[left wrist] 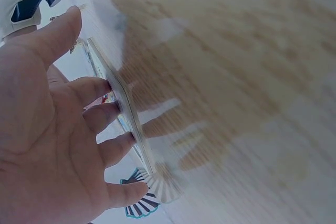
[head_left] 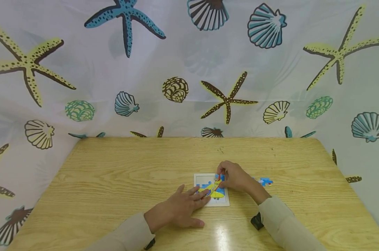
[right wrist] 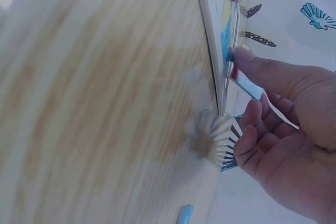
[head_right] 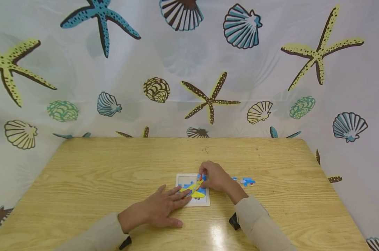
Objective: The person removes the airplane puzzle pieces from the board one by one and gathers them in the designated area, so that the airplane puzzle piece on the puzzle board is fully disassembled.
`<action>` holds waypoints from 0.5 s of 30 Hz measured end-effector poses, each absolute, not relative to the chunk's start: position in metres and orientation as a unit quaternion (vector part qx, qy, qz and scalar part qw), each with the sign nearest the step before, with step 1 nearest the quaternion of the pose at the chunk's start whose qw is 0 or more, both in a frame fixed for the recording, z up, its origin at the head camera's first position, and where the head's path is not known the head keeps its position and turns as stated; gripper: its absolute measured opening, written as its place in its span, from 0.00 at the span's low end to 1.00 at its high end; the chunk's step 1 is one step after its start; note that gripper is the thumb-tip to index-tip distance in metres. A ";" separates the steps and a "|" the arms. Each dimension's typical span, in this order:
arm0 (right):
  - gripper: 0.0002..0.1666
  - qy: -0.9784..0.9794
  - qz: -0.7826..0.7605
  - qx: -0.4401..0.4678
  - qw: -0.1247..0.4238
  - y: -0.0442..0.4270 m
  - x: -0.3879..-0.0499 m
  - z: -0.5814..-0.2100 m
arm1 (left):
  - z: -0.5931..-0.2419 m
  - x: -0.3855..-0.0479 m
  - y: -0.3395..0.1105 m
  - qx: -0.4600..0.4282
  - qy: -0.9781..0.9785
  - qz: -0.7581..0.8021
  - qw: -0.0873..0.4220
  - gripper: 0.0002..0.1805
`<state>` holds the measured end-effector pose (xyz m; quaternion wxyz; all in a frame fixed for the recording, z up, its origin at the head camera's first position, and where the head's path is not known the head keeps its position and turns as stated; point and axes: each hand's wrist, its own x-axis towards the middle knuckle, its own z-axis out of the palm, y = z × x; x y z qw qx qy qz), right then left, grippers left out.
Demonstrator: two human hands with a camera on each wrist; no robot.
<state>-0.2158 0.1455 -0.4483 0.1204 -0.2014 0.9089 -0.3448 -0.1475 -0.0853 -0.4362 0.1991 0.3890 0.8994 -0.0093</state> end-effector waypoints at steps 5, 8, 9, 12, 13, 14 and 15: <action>0.05 0.907 -0.340 -0.229 0.098 0.149 -0.215 -0.444 | -0.435 -0.147 -0.085 0.386 0.900 -0.009 0.201 0.42; 0.02 0.904 -0.337 -0.245 0.094 0.151 -0.214 -0.441 | -0.435 -0.147 -0.084 0.384 0.901 -0.009 0.203 0.42; 0.03 0.903 -0.335 -0.250 0.094 0.152 -0.214 -0.441 | -0.435 -0.147 -0.084 0.383 0.901 -0.008 0.205 0.42; 0.03 0.902 -0.334 -0.257 0.096 0.154 -0.213 -0.440 | -0.435 -0.147 -0.084 0.382 0.901 -0.004 0.207 0.42; 0.03 0.901 -0.334 -0.258 0.097 0.155 -0.213 -0.440 | -0.436 -0.147 -0.084 0.382 0.901 -0.003 0.207 0.42; 0.03 0.901 -0.335 -0.257 0.098 0.155 -0.213 -0.439 | -0.436 -0.147 -0.084 0.382 0.901 -0.002 0.207 0.42; 0.03 0.901 -0.336 -0.257 0.099 0.156 -0.213 -0.439 | -0.436 -0.147 -0.084 0.382 0.901 -0.001 0.207 0.42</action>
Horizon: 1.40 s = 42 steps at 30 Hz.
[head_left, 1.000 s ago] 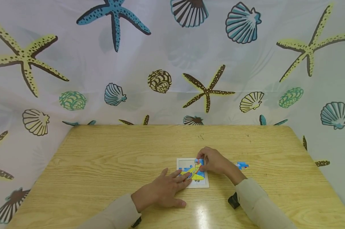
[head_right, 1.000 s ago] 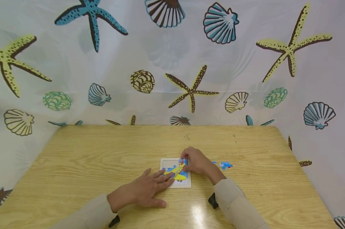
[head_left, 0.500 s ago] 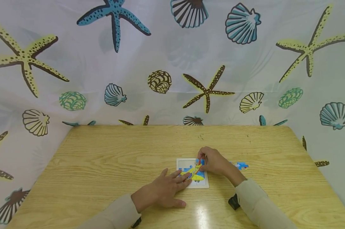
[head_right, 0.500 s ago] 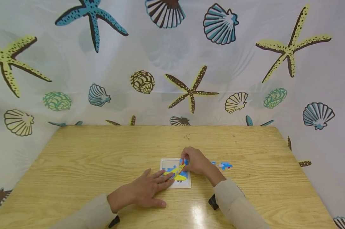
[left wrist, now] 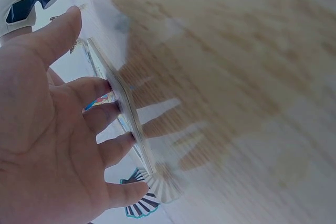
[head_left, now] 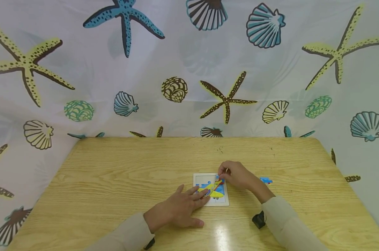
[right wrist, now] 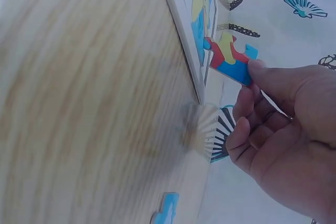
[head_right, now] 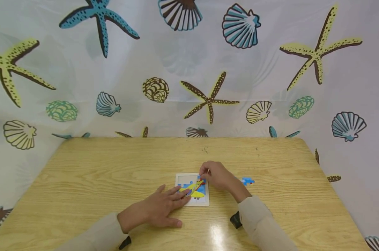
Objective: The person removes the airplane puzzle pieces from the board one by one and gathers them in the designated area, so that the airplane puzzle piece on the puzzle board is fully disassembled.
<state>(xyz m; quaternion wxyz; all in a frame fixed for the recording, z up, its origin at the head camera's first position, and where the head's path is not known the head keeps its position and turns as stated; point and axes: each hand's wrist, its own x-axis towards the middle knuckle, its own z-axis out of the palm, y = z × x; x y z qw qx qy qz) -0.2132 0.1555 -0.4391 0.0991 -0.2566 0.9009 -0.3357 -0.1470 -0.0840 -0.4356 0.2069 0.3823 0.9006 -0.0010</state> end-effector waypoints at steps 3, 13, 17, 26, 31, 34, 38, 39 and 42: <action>0.04 0.901 -0.340 -0.252 0.100 0.157 -0.213 -0.438 | -0.436 -0.147 -0.084 0.383 0.901 0.000 0.205 0.41; 0.03 0.904 -0.341 -0.236 0.100 0.165 -0.216 -0.437 | -0.435 -0.147 -0.084 0.385 0.900 0.001 0.203 0.42; 0.03 0.904 -0.344 -0.235 0.097 0.172 -0.215 -0.433 | -0.434 -0.147 -0.084 0.385 0.900 0.000 0.204 0.42; 0.04 0.904 -0.342 -0.233 0.106 0.192 -0.217 -0.430 | -0.435 -0.147 -0.084 0.386 0.900 0.001 0.203 0.42; 0.05 0.905 -0.339 -0.228 0.114 0.205 -0.217 -0.428 | -0.435 -0.148 -0.085 0.390 0.899 0.004 0.199 0.42; 0.05 0.906 -0.337 -0.225 0.119 0.213 -0.216 -0.425 | -0.435 -0.147 -0.085 0.392 0.899 0.004 0.197 0.42; 0.06 0.907 -0.333 -0.228 0.117 0.225 -0.216 -0.423 | -0.436 -0.147 -0.085 0.392 0.899 0.004 0.196 0.42; 0.07 0.907 -0.333 -0.228 0.116 0.228 -0.216 -0.423 | -0.436 -0.147 -0.085 0.392 0.899 0.004 0.196 0.42; 0.07 0.908 -0.336 -0.221 0.117 0.238 -0.216 -0.423 | -0.436 -0.148 -0.085 0.392 0.898 0.005 0.199 0.42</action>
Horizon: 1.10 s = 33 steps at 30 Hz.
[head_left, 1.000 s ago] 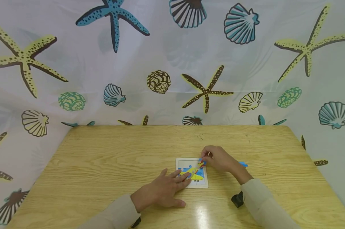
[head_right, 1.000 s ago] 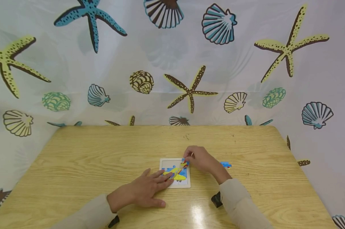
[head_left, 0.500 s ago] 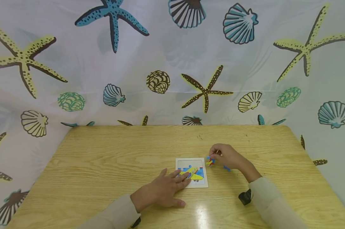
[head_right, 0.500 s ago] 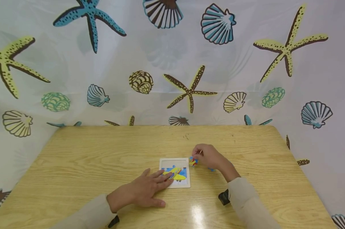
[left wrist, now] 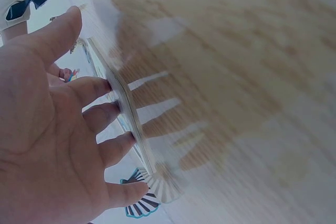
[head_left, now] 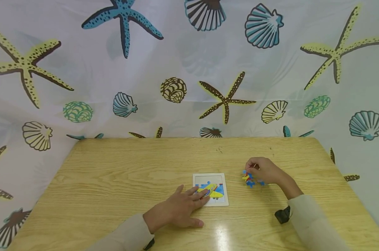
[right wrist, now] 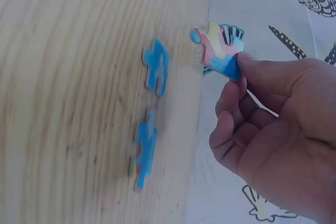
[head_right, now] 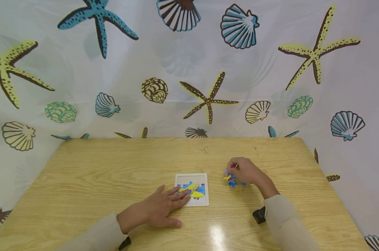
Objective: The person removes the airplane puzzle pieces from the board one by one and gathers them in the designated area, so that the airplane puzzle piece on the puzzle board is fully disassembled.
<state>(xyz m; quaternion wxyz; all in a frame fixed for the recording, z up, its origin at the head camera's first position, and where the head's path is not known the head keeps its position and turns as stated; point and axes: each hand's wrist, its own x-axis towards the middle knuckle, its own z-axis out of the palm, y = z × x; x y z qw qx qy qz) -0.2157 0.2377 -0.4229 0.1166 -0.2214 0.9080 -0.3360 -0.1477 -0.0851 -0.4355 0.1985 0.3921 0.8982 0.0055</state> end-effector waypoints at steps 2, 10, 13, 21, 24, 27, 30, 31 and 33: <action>0.07 0.909 -0.337 -0.217 0.118 0.243 -0.216 -0.423 | -0.435 -0.148 -0.085 0.392 0.898 0.006 0.199 0.42; 0.08 0.913 -0.334 -0.189 0.135 0.260 -0.215 -0.425 | -0.438 -0.147 -0.086 0.393 0.898 0.003 0.200 0.42; 0.08 0.917 -0.328 -0.182 0.138 0.266 -0.215 -0.425 | -0.439 -0.147 -0.086 0.392 0.898 0.004 0.199 0.42; 0.08 0.922 -0.318 -0.169 0.144 0.285 -0.217 -0.427 | -0.438 -0.146 -0.087 0.392 0.899 0.001 0.195 0.42; 0.08 0.922 -0.317 -0.167 0.148 0.291 -0.218 -0.429 | -0.438 -0.146 -0.087 0.391 0.899 0.001 0.195 0.42; 0.08 0.924 -0.313 -0.161 0.151 0.297 -0.218 -0.430 | -0.439 -0.146 -0.087 0.390 0.900 0.001 0.196 0.42; 0.08 0.926 -0.308 -0.151 0.155 0.302 -0.217 -0.430 | -0.439 -0.147 -0.087 0.391 0.899 0.003 0.196 0.42; 0.08 0.927 -0.307 -0.147 0.158 0.303 -0.217 -0.429 | -0.439 -0.147 -0.087 0.391 0.899 0.003 0.196 0.42; 0.08 0.927 -0.308 -0.142 0.162 0.305 -0.216 -0.428 | -0.439 -0.148 -0.087 0.392 0.899 0.003 0.196 0.42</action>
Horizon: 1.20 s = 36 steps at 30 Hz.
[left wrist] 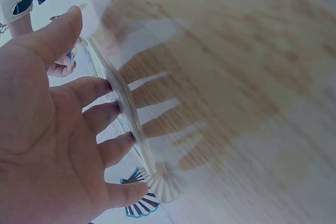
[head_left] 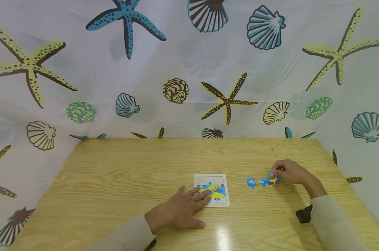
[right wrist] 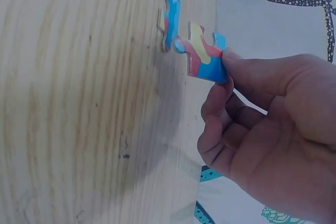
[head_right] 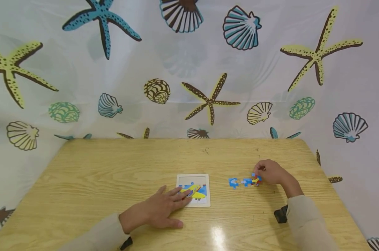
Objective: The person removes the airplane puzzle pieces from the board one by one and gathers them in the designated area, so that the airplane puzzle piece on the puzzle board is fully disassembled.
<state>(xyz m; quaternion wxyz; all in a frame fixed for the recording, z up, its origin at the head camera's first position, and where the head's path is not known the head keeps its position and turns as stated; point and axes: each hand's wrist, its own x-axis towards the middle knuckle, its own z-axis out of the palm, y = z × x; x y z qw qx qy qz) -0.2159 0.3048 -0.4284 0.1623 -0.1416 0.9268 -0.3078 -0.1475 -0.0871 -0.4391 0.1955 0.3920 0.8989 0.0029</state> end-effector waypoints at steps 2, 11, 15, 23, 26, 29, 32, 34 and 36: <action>0.09 0.927 -0.307 -0.140 0.166 0.307 -0.215 -0.428 | -0.439 -0.148 -0.087 0.393 0.899 0.003 0.195 0.42; 0.08 0.927 -0.303 -0.133 0.179 0.317 -0.214 -0.429 | -0.438 -0.148 -0.086 0.391 0.899 0.001 0.197 0.42; 0.08 0.930 -0.296 -0.126 0.178 0.319 -0.213 -0.432 | -0.438 -0.148 -0.086 0.390 0.900 0.001 0.198 0.42; 0.09 0.938 -0.280 -0.116 0.169 0.321 -0.210 -0.439 | -0.437 -0.147 -0.086 0.390 0.899 0.001 0.199 0.42; 0.08 0.940 -0.274 -0.116 0.167 0.320 -0.210 -0.441 | -0.438 -0.147 -0.086 0.391 0.899 -0.001 0.196 0.42; 0.08 0.939 -0.275 -0.115 0.170 0.320 -0.209 -0.443 | -0.439 -0.147 -0.086 0.391 0.899 0.000 0.195 0.42; 0.08 0.939 -0.278 -0.111 0.171 0.320 -0.208 -0.444 | -0.439 -0.147 -0.086 0.390 0.899 0.003 0.197 0.42; 0.08 0.939 -0.277 -0.113 0.168 0.320 -0.208 -0.443 | -0.439 -0.147 -0.086 0.390 0.899 0.004 0.199 0.42; 0.08 0.940 -0.275 -0.116 0.164 0.321 -0.207 -0.443 | -0.438 -0.147 -0.086 0.390 0.899 0.005 0.199 0.42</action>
